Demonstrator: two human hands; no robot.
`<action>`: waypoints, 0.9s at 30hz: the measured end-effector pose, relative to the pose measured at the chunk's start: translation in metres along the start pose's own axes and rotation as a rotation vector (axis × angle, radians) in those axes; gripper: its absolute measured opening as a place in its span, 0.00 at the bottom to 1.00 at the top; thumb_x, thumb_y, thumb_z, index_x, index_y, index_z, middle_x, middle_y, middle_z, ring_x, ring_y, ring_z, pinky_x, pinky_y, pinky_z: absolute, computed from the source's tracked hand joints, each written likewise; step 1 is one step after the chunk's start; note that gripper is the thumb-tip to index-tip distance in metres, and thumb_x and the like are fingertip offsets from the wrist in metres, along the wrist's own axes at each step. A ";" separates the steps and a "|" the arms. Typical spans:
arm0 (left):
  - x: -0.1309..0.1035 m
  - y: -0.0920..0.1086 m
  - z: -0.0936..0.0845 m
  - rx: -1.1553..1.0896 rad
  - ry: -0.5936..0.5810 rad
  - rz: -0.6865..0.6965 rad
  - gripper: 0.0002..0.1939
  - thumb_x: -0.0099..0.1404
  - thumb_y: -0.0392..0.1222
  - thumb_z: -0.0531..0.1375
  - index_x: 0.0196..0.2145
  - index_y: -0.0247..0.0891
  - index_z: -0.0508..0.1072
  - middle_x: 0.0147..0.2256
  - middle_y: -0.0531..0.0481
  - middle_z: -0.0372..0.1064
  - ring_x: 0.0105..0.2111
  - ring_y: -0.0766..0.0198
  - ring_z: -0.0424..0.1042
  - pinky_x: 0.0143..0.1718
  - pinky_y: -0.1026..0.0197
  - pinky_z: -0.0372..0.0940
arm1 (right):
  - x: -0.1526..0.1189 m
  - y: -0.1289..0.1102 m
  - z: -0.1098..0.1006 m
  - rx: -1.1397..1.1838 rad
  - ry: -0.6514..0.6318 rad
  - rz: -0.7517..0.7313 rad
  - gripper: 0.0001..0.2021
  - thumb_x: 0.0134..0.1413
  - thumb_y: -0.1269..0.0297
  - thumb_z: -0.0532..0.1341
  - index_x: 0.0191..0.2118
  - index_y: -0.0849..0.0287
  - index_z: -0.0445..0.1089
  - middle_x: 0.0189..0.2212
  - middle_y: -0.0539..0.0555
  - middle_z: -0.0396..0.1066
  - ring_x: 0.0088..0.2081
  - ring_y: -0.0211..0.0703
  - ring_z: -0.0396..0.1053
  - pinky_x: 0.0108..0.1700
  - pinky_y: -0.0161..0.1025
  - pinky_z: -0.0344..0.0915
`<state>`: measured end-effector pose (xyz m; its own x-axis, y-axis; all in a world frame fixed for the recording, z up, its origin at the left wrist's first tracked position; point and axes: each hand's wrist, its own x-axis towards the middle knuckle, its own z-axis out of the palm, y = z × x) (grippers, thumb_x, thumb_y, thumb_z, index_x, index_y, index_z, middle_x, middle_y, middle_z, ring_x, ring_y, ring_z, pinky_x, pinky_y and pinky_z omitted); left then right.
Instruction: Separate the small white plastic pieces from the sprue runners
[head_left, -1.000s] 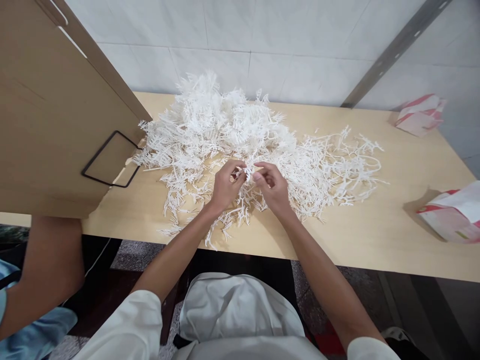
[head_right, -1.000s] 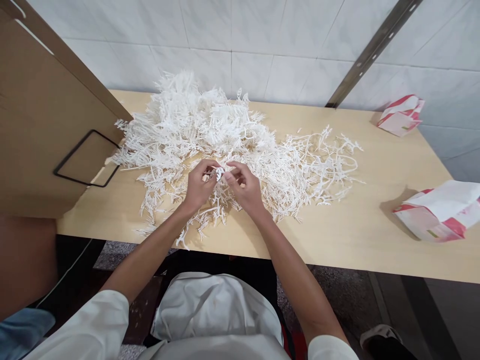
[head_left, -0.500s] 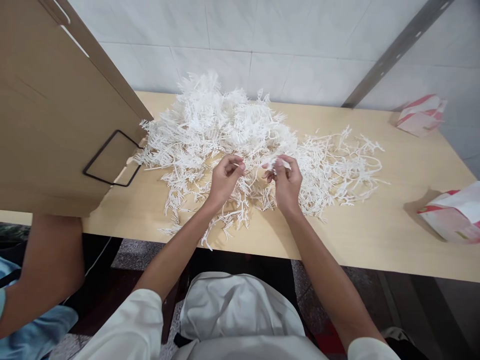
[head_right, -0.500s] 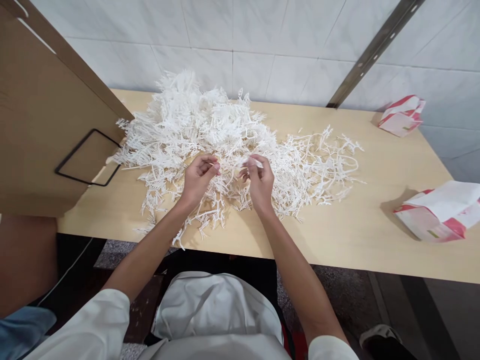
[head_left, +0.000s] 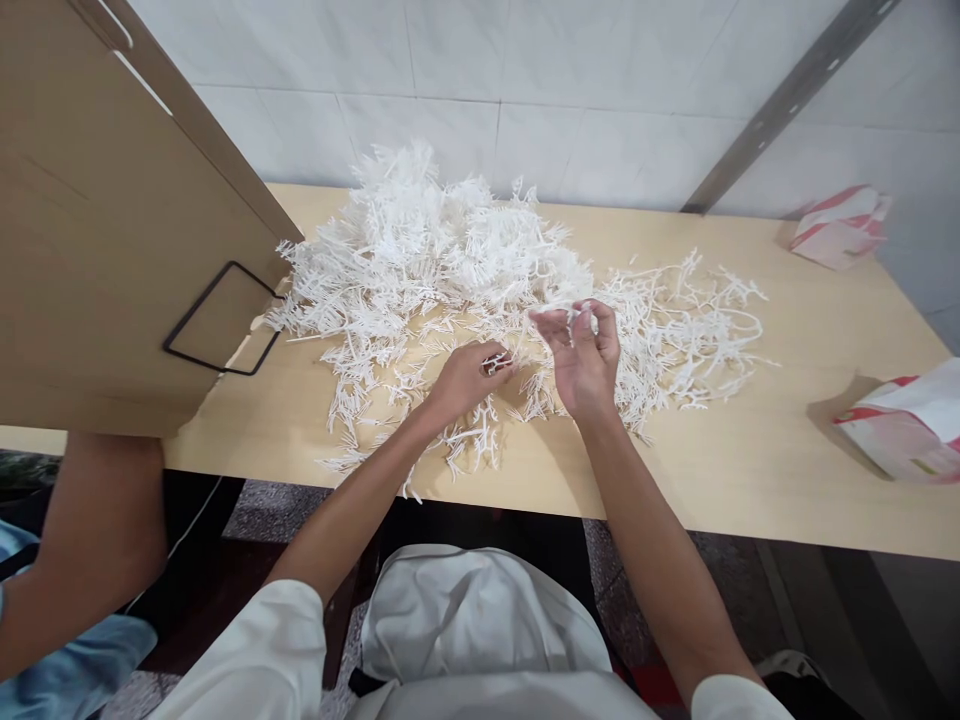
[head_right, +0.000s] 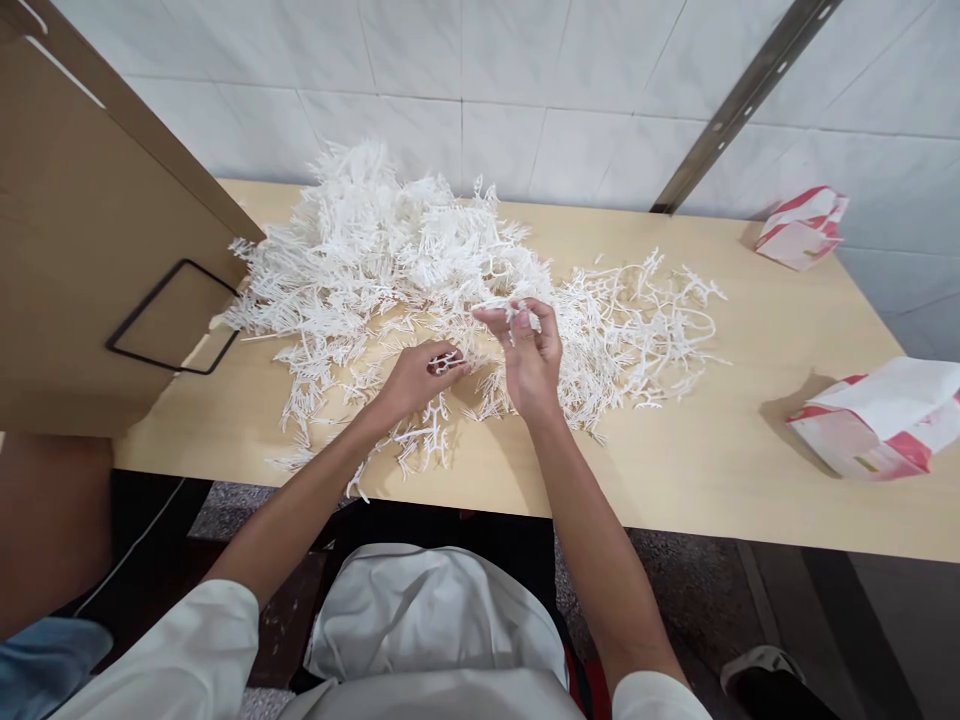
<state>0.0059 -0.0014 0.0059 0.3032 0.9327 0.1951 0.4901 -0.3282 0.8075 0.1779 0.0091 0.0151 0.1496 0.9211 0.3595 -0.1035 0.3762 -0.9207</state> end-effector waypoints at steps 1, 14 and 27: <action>0.000 0.001 -0.001 0.000 0.025 -0.008 0.13 0.64 0.50 0.60 0.28 0.38 0.71 0.26 0.54 0.69 0.27 0.66 0.64 0.31 0.63 0.56 | 0.003 -0.001 -0.003 -0.008 0.028 -0.034 0.17 0.61 0.42 0.53 0.48 0.45 0.62 0.42 0.51 0.72 0.47 0.45 0.75 0.51 0.52 0.71; 0.000 0.015 -0.013 -0.494 0.048 -0.029 0.19 0.68 0.56 0.55 0.29 0.39 0.72 0.21 0.55 0.66 0.27 0.67 0.67 0.38 0.63 0.62 | -0.010 0.005 0.008 -0.288 -0.272 0.079 0.16 0.53 0.45 0.64 0.40 0.51 0.74 0.43 0.52 0.75 0.46 0.44 0.72 0.46 0.42 0.70; 0.004 -0.004 -0.002 -0.288 0.051 -0.108 0.09 0.63 0.47 0.60 0.36 0.39 0.73 0.33 0.53 0.70 0.31 0.68 0.65 0.35 0.65 0.59 | 0.007 0.007 -0.008 0.206 0.244 0.065 0.12 0.59 0.51 0.58 0.35 0.51 0.57 0.27 0.45 0.68 0.30 0.36 0.75 0.31 0.34 0.69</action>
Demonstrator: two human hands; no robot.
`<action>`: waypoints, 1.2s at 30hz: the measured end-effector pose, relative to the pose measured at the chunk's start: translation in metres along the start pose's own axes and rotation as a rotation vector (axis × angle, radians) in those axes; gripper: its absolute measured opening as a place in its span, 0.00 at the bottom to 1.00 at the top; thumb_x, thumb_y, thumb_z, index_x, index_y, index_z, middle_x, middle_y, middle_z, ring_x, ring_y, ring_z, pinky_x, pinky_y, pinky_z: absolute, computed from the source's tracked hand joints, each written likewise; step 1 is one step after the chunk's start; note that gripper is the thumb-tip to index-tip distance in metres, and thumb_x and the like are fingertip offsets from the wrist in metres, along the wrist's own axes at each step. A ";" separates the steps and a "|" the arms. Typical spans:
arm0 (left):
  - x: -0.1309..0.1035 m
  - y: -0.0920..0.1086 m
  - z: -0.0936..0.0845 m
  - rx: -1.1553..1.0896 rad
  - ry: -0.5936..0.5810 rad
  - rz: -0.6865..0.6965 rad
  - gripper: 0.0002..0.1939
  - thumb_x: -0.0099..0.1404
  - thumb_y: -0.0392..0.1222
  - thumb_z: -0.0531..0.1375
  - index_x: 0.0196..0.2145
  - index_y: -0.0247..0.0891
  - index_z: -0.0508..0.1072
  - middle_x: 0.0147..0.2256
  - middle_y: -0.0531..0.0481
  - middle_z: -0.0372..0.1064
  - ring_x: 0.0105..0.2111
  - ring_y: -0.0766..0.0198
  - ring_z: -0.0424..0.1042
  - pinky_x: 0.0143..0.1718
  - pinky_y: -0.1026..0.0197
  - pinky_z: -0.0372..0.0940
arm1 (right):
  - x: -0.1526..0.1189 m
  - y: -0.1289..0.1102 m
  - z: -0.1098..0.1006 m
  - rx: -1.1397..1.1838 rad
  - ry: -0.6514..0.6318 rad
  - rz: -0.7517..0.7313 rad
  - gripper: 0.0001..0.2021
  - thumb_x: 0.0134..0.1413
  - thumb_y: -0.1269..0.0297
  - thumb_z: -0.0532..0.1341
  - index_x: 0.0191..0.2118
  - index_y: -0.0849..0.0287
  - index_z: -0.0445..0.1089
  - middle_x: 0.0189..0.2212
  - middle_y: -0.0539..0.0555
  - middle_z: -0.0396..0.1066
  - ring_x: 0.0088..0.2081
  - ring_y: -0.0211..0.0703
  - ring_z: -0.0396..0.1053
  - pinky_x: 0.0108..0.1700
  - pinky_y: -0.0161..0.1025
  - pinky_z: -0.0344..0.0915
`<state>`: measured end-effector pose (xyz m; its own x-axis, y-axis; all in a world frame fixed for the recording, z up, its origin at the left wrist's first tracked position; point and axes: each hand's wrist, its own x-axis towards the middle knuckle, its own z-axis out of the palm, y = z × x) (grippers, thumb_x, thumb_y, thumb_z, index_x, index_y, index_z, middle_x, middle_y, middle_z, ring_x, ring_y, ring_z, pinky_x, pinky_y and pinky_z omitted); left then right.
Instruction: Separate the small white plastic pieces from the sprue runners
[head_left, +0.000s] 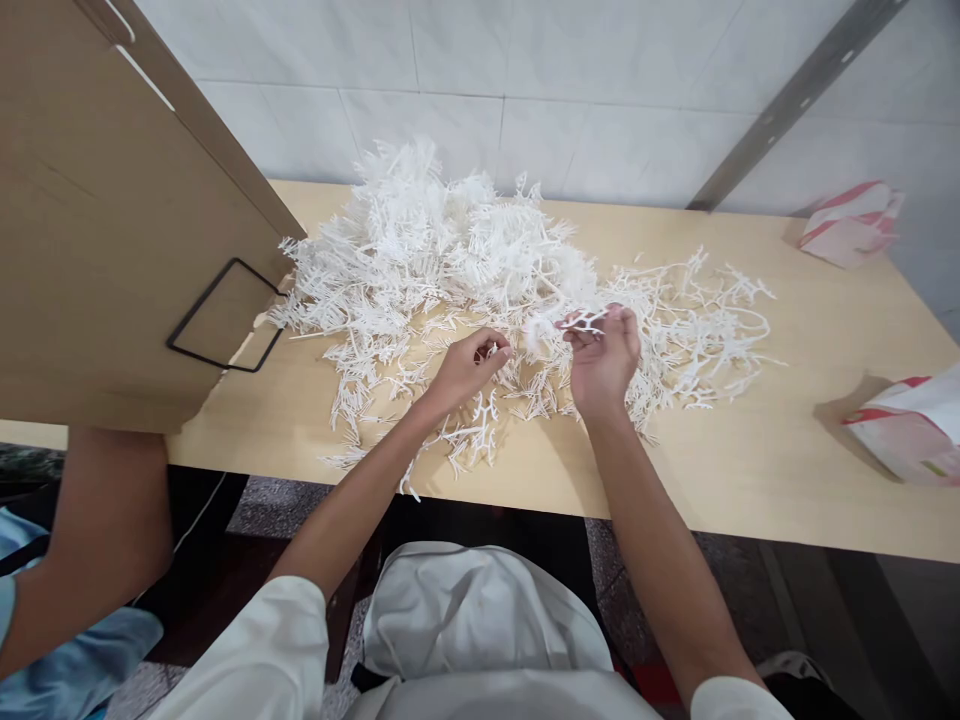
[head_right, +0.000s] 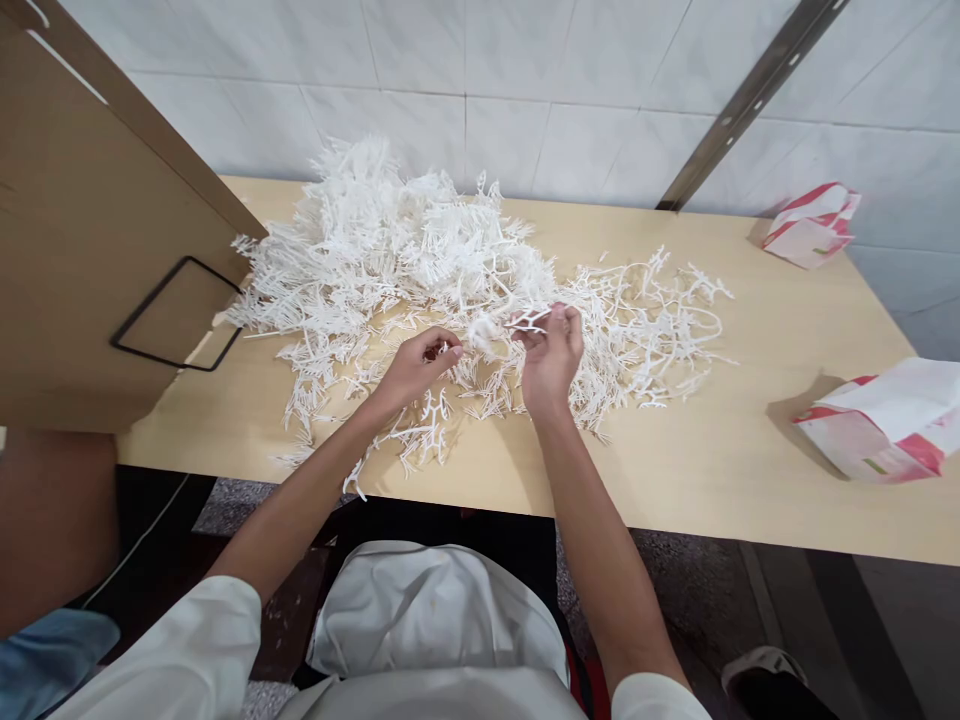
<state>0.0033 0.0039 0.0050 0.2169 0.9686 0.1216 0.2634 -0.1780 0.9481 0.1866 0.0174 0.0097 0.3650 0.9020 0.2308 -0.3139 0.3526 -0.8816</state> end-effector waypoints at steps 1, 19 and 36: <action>0.001 0.000 0.000 -0.037 0.017 -0.002 0.09 0.63 0.47 0.61 0.36 0.39 0.73 0.33 0.53 0.70 0.30 0.69 0.65 0.35 0.65 0.59 | 0.003 -0.001 -0.002 0.025 0.030 -0.009 0.12 0.59 0.52 0.58 0.34 0.52 0.56 0.27 0.45 0.68 0.31 0.37 0.76 0.31 0.34 0.70; 0.000 0.013 -0.010 -0.591 0.458 0.110 0.14 0.57 0.52 0.68 0.34 0.42 0.72 0.33 0.53 0.66 0.32 0.70 0.65 0.36 0.65 0.62 | -0.020 0.000 0.004 -1.014 0.059 -0.473 0.22 0.57 0.59 0.59 0.57 0.49 0.60 0.59 0.60 0.57 0.61 0.57 0.57 0.57 0.60 0.59; -0.001 0.014 -0.004 -0.467 0.376 0.231 0.12 0.65 0.53 0.61 0.36 0.41 0.74 0.33 0.51 0.71 0.34 0.68 0.71 0.41 0.62 0.64 | -0.014 0.006 0.001 -1.344 -0.366 -0.199 0.19 0.57 0.64 0.57 0.55 0.49 0.68 0.51 0.56 0.73 0.54 0.56 0.64 0.52 0.55 0.56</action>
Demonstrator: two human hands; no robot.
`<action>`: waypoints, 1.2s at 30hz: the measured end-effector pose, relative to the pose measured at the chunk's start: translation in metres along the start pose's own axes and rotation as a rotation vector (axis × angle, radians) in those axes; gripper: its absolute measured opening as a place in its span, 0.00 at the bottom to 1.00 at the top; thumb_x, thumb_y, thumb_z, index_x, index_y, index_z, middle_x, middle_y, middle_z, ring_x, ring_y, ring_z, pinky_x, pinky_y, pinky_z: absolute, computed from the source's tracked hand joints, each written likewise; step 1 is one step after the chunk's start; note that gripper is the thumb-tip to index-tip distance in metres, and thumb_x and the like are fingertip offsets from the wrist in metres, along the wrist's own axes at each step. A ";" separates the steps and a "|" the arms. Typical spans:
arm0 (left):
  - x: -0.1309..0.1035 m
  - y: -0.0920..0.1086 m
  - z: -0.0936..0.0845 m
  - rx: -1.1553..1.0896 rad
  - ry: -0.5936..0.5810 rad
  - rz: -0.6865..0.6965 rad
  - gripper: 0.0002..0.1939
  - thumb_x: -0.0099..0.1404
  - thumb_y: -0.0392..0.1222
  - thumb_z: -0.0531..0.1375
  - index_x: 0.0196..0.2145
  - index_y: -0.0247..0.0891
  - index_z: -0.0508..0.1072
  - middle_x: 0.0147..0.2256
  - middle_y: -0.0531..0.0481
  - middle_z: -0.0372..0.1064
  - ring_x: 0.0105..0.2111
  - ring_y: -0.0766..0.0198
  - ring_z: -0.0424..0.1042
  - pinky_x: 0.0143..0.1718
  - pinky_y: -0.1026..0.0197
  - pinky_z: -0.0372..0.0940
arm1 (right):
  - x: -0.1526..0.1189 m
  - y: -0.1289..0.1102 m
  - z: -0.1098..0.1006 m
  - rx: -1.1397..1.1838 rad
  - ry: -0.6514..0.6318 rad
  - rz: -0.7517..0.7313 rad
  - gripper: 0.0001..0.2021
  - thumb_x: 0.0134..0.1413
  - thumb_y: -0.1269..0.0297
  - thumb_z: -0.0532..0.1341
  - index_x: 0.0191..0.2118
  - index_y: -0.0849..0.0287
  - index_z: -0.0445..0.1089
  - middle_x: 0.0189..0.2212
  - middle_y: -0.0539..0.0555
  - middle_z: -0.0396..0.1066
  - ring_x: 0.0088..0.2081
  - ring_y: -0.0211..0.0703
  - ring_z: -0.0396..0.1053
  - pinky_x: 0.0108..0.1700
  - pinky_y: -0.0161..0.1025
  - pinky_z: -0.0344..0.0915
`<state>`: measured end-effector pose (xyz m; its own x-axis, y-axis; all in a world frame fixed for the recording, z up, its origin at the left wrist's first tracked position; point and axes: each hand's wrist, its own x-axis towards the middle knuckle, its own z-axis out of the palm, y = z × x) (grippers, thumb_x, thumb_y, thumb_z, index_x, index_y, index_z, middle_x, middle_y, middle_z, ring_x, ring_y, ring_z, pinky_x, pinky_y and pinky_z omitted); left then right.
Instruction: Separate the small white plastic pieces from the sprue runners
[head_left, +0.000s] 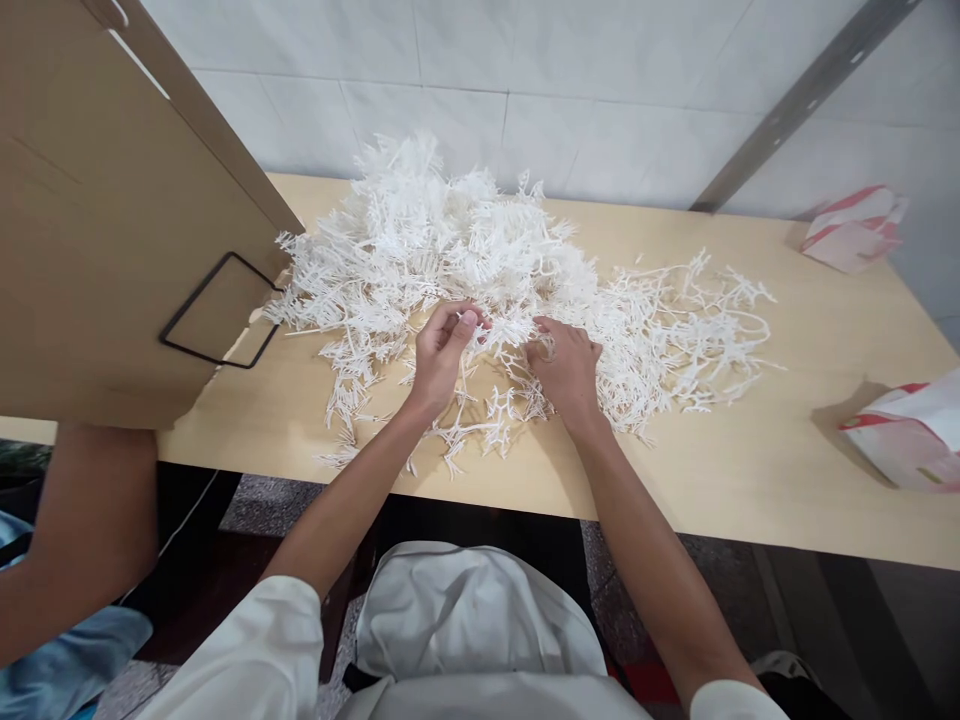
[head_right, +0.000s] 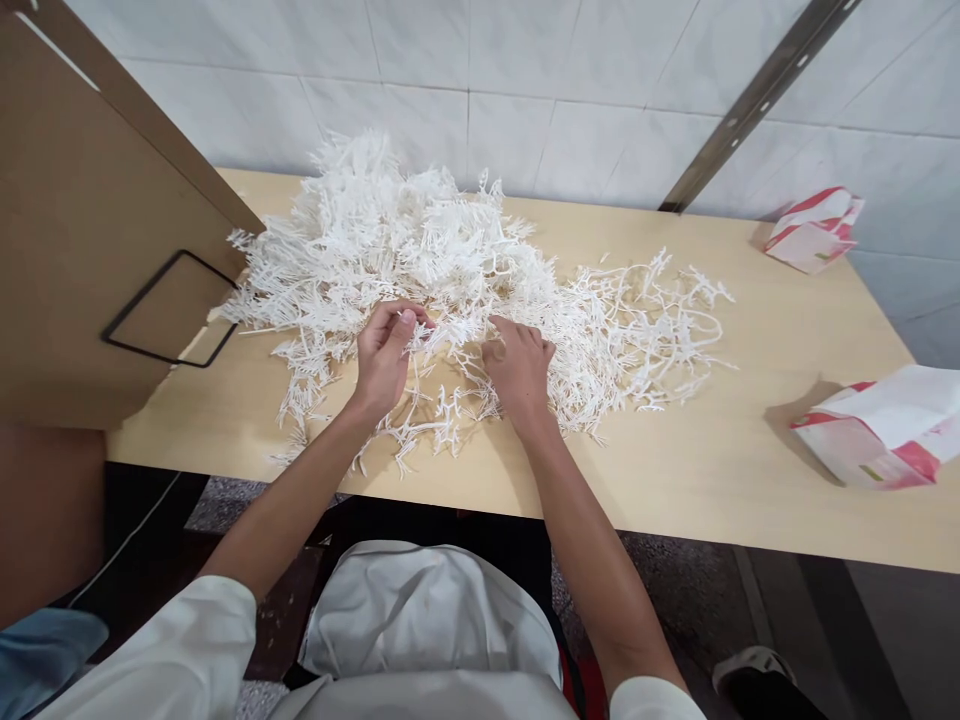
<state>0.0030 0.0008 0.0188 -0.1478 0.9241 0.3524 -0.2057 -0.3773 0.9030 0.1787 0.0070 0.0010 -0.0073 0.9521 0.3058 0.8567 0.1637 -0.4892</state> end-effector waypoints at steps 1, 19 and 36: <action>0.000 0.000 0.000 0.003 0.008 0.000 0.12 0.65 0.52 0.61 0.36 0.41 0.74 0.33 0.51 0.71 0.34 0.68 0.70 0.41 0.62 0.64 | 0.001 0.001 0.001 0.014 -0.024 -0.021 0.23 0.57 0.67 0.56 0.58 0.48 0.65 0.49 0.55 0.74 0.53 0.55 0.64 0.52 0.54 0.56; 0.011 -0.001 -0.010 -0.086 0.320 -0.061 0.13 0.64 0.51 0.62 0.30 0.40 0.68 0.31 0.52 0.64 0.32 0.69 0.64 0.38 0.64 0.61 | -0.005 -0.008 -0.013 0.833 0.332 -0.113 0.05 0.58 0.62 0.60 0.39 0.54 0.72 0.36 0.52 0.72 0.43 0.42 0.73 0.48 0.44 0.70; 0.008 0.000 -0.007 0.012 0.044 -0.259 0.08 0.64 0.43 0.61 0.28 0.39 0.72 0.23 0.53 0.64 0.25 0.69 0.62 0.29 0.63 0.59 | -0.003 -0.004 -0.015 0.890 0.280 0.018 0.16 0.63 0.47 0.53 0.49 0.49 0.66 0.41 0.53 0.74 0.21 0.31 0.61 0.17 0.33 0.53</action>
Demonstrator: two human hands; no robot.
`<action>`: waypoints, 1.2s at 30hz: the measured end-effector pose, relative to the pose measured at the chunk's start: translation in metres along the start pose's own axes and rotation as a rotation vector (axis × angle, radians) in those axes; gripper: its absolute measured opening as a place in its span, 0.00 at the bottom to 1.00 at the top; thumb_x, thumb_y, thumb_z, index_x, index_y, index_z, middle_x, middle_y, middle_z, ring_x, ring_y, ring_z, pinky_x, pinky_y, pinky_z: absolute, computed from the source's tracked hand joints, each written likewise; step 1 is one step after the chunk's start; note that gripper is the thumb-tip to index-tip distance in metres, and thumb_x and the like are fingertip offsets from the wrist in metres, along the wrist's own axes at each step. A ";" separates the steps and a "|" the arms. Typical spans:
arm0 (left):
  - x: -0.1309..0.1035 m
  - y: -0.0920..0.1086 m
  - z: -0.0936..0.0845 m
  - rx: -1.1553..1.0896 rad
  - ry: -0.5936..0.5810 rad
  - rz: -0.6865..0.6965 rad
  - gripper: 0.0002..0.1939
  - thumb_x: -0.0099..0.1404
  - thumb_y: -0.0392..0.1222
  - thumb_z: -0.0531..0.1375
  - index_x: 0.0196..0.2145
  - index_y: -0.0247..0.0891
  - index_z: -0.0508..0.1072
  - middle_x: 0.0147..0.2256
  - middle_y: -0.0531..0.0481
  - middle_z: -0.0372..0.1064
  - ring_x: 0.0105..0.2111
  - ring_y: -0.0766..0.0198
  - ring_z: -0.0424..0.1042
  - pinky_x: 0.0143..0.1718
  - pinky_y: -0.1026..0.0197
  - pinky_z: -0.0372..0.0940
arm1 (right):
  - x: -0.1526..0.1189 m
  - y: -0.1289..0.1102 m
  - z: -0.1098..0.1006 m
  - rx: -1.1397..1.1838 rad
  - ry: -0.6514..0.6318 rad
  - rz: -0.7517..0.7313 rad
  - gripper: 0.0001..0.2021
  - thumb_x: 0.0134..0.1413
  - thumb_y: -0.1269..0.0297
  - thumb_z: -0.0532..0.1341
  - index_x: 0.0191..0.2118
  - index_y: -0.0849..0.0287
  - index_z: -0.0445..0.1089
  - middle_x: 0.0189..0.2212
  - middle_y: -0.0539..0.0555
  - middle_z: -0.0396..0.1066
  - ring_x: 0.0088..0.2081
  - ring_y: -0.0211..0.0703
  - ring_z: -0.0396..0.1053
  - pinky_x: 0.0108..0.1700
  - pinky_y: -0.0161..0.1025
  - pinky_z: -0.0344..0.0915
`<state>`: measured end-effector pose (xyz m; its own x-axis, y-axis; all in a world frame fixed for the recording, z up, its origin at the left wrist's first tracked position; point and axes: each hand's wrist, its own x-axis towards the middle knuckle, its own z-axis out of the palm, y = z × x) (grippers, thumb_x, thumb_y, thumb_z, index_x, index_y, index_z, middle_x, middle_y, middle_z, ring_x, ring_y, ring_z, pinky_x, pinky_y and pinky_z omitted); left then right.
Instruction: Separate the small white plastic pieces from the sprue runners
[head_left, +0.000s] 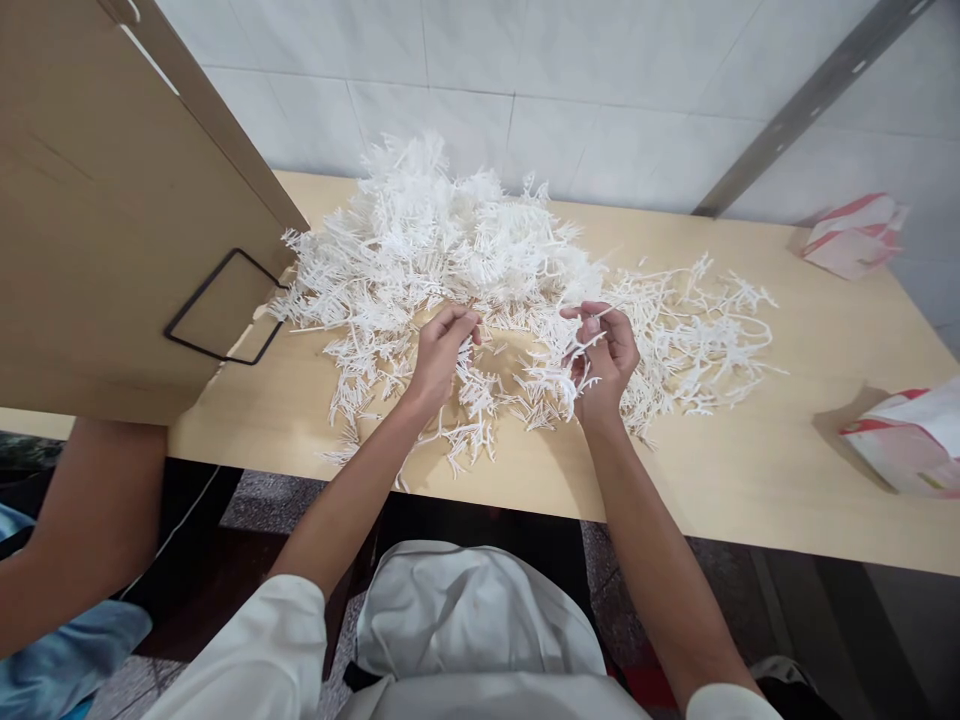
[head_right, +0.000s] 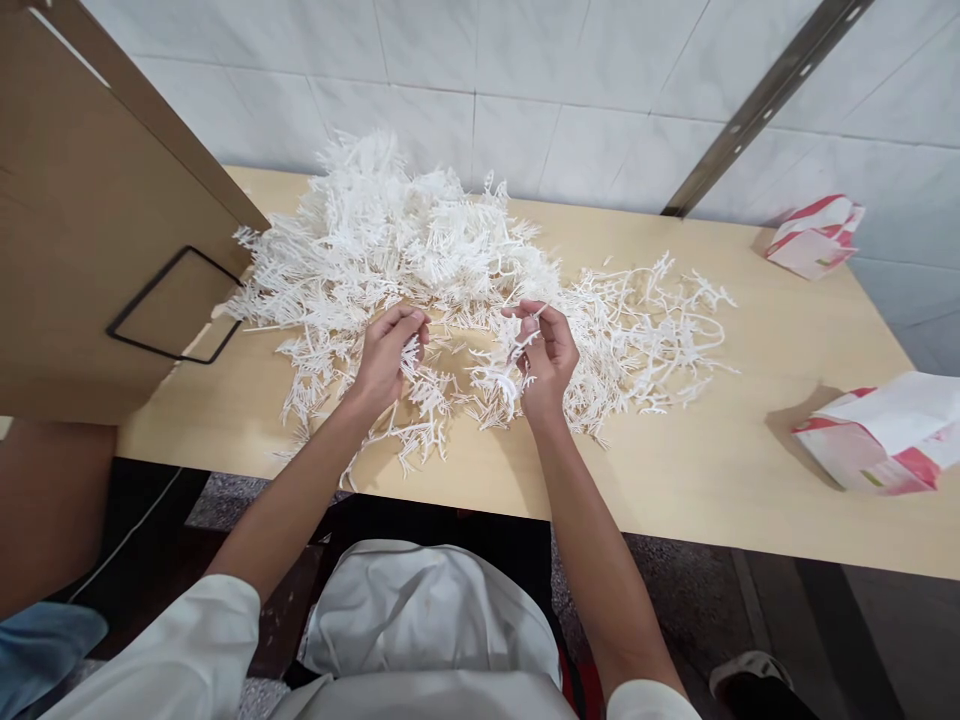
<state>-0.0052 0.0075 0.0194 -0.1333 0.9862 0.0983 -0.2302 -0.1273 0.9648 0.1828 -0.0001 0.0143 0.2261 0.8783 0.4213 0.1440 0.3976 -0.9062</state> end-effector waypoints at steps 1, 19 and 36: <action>-0.001 -0.001 0.001 0.023 -0.030 0.004 0.08 0.64 0.42 0.61 0.28 0.39 0.72 0.24 0.53 0.65 0.26 0.69 0.63 0.30 0.64 0.59 | 0.000 0.000 0.000 0.016 0.001 0.001 0.16 0.63 0.47 0.53 0.48 0.50 0.67 0.39 0.53 0.74 0.22 0.32 0.62 0.17 0.33 0.52; -0.001 -0.005 0.001 -0.010 -0.054 0.014 0.08 0.64 0.45 0.61 0.30 0.40 0.73 0.25 0.52 0.66 0.27 0.69 0.64 0.29 0.64 0.60 | 0.002 0.003 0.000 -0.362 0.230 -0.145 0.21 0.65 0.52 0.50 0.61 0.46 0.63 0.55 0.57 0.69 0.54 0.49 0.68 0.49 0.50 0.68; -0.007 -0.003 0.005 -0.199 -0.299 -0.071 0.21 0.54 0.38 0.65 0.47 0.46 0.69 0.43 0.48 0.70 0.42 0.63 0.71 0.42 0.60 0.68 | -0.015 0.001 0.018 -0.315 -0.274 -0.035 0.13 0.62 0.50 0.58 0.46 0.50 0.69 0.41 0.51 0.78 0.42 0.43 0.77 0.45 0.42 0.71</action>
<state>0.0012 0.0019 0.0169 0.1707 0.9769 0.1282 -0.4160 -0.0465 0.9082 0.1627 -0.0082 0.0070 -0.0432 0.9208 0.3877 0.4442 0.3653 -0.8181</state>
